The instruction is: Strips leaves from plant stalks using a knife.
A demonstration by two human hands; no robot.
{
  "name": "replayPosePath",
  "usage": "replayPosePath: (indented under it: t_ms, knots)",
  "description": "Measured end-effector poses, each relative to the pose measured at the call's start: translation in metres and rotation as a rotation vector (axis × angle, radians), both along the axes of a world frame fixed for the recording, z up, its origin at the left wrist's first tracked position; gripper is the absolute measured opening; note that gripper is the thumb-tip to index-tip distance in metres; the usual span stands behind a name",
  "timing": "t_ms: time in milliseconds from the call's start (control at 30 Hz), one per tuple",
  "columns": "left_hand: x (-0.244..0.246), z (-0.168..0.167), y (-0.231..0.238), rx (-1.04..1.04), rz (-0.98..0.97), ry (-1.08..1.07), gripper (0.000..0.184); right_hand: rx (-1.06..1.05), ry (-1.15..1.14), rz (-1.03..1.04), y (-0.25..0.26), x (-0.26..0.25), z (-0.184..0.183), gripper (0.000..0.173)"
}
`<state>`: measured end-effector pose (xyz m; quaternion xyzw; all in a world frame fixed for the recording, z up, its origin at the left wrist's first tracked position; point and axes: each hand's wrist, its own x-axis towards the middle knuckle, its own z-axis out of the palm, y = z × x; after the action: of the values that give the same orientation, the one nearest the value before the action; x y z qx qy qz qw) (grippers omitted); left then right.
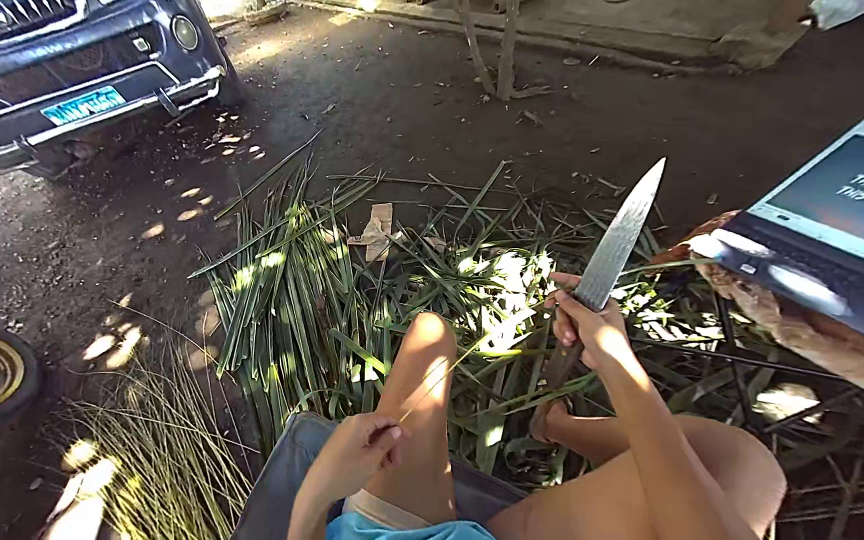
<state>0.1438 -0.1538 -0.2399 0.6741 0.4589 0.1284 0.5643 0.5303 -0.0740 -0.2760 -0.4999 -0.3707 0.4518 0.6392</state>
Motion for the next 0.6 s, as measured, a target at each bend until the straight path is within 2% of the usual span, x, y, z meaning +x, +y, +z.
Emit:
replayPosePath:
  t_ms: [67,200,300,433,533,600]
  knots:
    - [0.019,-0.005,0.002,-0.027,0.004,-0.025,0.027,-0.002,-0.018,-0.001,0.001,-0.003,0.001,0.032]
    - [0.045,-0.017,0.001,0.063,0.248,-0.087,0.024,-0.056,-0.199,0.034,-0.002,-0.010,0.005,0.043]
    - [0.056,-0.023,0.004,0.090,0.388,-0.129,0.024,-0.051,-0.424,0.171,-0.016,-0.030,0.007,0.052]
    - [0.062,-0.031,0.009,0.058,0.481,-0.277,0.024,-0.048,-0.614,0.394,-0.043,-0.074,0.006,0.049]
    - [0.065,-0.028,0.010,-0.032,0.548,-0.381,0.025,0.012,-0.744,0.471,-0.061,-0.100,0.005,0.050]
    - [0.067,-0.024,0.010,-0.081,0.587,-0.432,0.025,0.130,-0.768,0.472,-0.070,-0.111,-0.001,0.050]
